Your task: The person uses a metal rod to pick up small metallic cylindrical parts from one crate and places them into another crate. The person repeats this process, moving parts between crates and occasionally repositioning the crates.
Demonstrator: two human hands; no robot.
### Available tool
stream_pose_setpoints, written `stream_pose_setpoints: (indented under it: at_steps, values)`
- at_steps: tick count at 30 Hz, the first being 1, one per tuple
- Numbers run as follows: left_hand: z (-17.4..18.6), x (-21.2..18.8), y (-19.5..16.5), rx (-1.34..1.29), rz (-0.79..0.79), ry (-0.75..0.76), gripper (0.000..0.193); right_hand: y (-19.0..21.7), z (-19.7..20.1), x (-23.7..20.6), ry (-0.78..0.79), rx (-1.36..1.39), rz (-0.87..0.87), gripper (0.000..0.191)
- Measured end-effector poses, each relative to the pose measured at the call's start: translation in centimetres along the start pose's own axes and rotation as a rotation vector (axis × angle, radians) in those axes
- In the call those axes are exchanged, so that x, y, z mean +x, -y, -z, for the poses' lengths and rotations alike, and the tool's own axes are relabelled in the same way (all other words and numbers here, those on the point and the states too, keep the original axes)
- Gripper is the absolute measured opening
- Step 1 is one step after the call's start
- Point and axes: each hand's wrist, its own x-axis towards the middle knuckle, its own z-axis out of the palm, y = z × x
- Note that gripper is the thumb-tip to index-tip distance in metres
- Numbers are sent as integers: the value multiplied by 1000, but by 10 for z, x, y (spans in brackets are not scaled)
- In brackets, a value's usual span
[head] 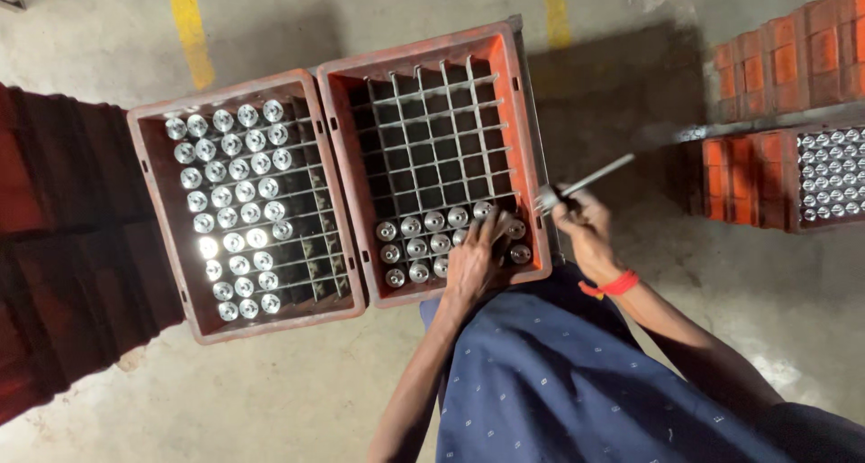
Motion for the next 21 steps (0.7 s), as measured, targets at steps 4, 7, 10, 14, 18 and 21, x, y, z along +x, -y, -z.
stream_pose_setpoints:
  at_steps: [4, 7, 10, 14, 18, 21]
  values:
    - [-23, 6, 6, 187, -317, -254, 79, -7, 24, 4, -15, 71, 56, 27]
    - [-22, -11, 18, -69, -308, -263, 70, -18, 29, -4, -31, 95, -5, 28]
    - [3, -39, 47, -132, -131, -343, 52, -25, 22, -19, -2, 103, 63, 16]
    - [76, -76, 123, 197, 113, -711, 32, -22, 1, -37, 28, 105, 5, 29]
    - [147, -95, 206, 335, 376, -758, 46, -23, -35, -43, 65, 120, -9, 33]
    - [166, -80, 235, 471, 313, -821, 47, -31, -63, -46, 73, 29, -37, 33]
